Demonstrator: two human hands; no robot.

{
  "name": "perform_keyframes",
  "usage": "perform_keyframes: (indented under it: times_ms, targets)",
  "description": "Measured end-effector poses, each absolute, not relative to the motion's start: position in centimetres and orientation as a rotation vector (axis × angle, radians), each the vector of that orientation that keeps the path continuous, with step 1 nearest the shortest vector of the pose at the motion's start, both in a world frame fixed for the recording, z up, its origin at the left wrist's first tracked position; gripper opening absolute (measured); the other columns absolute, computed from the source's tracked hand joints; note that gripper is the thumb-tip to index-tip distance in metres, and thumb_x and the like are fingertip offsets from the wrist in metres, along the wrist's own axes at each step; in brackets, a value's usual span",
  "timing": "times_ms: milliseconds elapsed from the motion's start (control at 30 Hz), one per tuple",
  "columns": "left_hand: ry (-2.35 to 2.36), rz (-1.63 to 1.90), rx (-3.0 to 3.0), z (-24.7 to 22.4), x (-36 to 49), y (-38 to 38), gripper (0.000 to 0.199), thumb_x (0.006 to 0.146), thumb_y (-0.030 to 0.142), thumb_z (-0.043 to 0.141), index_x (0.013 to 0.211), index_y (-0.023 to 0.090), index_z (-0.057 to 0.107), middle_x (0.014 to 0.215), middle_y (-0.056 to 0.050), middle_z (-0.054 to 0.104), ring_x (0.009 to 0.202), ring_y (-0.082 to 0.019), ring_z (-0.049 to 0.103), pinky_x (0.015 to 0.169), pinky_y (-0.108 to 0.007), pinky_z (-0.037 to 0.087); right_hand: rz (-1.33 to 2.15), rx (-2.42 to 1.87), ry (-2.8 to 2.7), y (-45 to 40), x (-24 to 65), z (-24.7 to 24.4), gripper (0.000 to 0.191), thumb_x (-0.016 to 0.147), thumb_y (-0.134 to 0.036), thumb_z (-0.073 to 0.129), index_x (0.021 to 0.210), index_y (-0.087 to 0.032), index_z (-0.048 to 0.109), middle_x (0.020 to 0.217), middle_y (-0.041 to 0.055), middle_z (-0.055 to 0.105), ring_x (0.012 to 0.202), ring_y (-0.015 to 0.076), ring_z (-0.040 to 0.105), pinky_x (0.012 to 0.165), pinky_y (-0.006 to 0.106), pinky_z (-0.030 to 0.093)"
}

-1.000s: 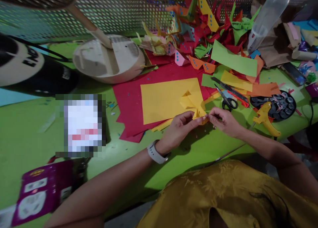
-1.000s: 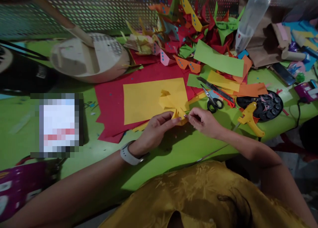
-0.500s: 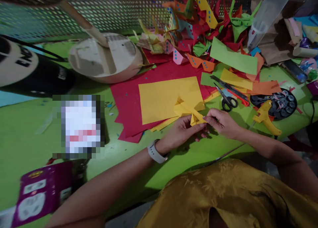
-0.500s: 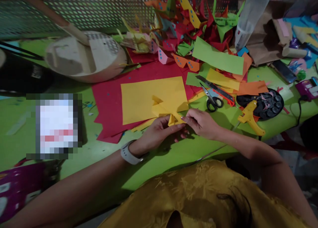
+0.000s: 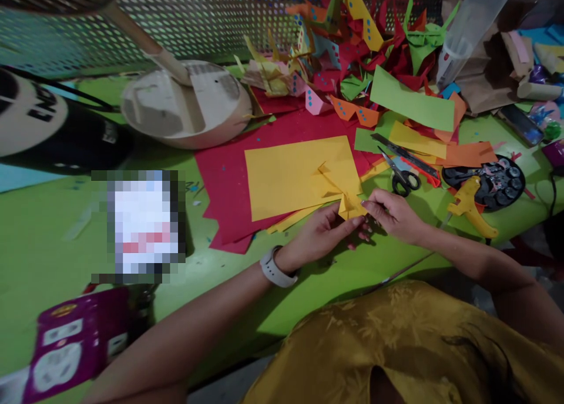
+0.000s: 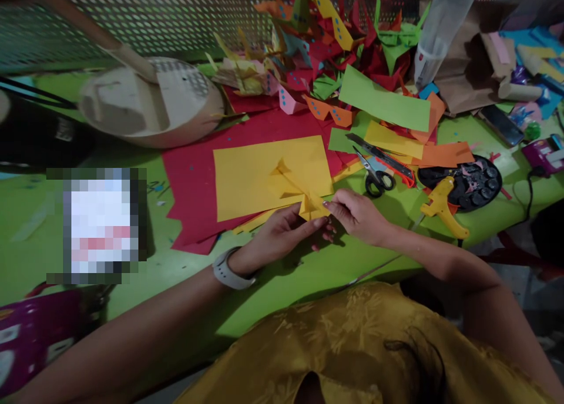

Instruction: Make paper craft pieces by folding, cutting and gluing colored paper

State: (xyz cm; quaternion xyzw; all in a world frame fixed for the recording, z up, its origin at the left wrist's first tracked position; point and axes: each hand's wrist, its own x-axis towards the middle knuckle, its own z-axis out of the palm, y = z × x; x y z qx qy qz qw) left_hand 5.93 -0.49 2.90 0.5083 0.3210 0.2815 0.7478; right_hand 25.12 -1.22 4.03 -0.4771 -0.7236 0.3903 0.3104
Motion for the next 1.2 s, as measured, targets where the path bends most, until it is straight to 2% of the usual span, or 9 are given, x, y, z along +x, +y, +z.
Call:
perform_keyframes:
  times_ms: [133,367,500,567,767,967,1067,1200]
  targets:
    - [0.725,0.581,1.082,2.7,5.8,-0.4,0.033,0.084,0.046,0.072,0.091,0.015,0.063,0.082,-0.006,0.073,0.073,-0.018,0.072,0.055,-0.025,0.059,0.966,-1.261,-1.9,-1.1,25.4,4.1,0.031,0.099,-0.04,0.042,0.072,-0.024,0.039,0.066,-0.003,0.044,0.061,0.0126,0.044,0.06,0.028,0.037]
    - [0.765,0.562,0.998,3.1,5.8,-0.5,0.035,0.08,0.049,0.074,0.089,0.016,0.065,0.088,-0.007,0.074,0.077,-0.019,0.073,0.058,-0.026,0.059,0.891,-1.284,-1.674,-0.3,26.5,4.0,0.041,0.097,-0.058,0.042,0.075,-0.023,0.043,0.066,-0.0032,0.046,0.062,0.0125,0.047,0.061,0.028,0.039]
    - [0.831,0.766,0.989,2.6,5.7,-0.4,0.034,0.078,0.047,0.077,0.093,0.019,0.067,0.09,-0.005,0.074,0.086,-0.021,0.072,0.073,-0.032,0.06,0.912,-1.251,-1.69,-0.5,26.0,4.1,0.044,0.096,-0.061,0.043,0.074,-0.023,0.044,0.065,-0.0038,0.044,0.06,0.0118,0.044,0.059,0.028,0.037]
    - [0.873,0.906,0.989,2.3,5.7,-0.3,0.036,0.076,0.05,0.078,0.095,0.021,0.069,0.086,-0.004,0.073,0.085,-0.02,0.071,0.079,-0.032,0.058,0.936,-1.232,-1.724,-0.7,25.7,4.2,0.043,0.097,-0.059,0.044,0.073,-0.023,0.045,0.065,-0.0036,0.045,0.06,0.0116,0.044,0.058,0.027,0.037]
    - [0.96,0.972,0.915,2.1,6.0,-0.3,0.037,0.071,0.05,0.081,0.088,0.02,0.069,0.077,0.002,0.064,0.066,-0.012,0.061,0.061,-0.024,0.056,1.036,-1.194,-1.778,-0.9,25.6,4.3,0.039,0.096,-0.054,0.049,0.074,-0.021,0.051,0.068,-0.002,0.05,0.061,0.0114,0.046,0.057,0.027,0.037]
    - [0.935,0.912,0.959,2.6,6.2,-0.3,0.037,0.073,0.051,0.08,0.089,0.019,0.067,0.079,0.0,0.066,0.069,-0.013,0.063,0.064,-0.025,0.058,1.263,-1.241,-1.573,-0.8,25.8,4.2,0.044,0.093,-0.061,0.049,0.076,-0.02,0.052,0.067,-0.0035,0.048,0.059,0.01,0.048,0.055,0.025,0.04]
    - [0.908,0.861,0.996,2.6,6.2,-0.3,0.036,0.075,0.05,0.077,0.089,0.019,0.067,0.078,0.0,0.067,0.069,-0.013,0.063,0.066,-0.027,0.058,1.364,-1.242,-1.542,-0.8,25.6,4.2,0.042,0.088,-0.061,0.058,0.079,-0.019,0.055,0.067,-0.0038,0.051,0.056,0.0088,0.045,0.05,0.023,0.036]
    - [0.882,0.804,1.049,2.5,6.0,-0.4,0.03,0.077,0.045,0.077,0.089,0.02,0.068,0.08,0.0,0.067,0.07,-0.013,0.062,0.07,-0.028,0.057,1.431,-1.233,-1.486,-0.7,25.5,4.1,0.038,0.084,-0.056,0.065,0.079,-0.019,0.056,0.063,-0.0058,0.047,0.053,0.008,0.04,0.047,0.022,0.031]
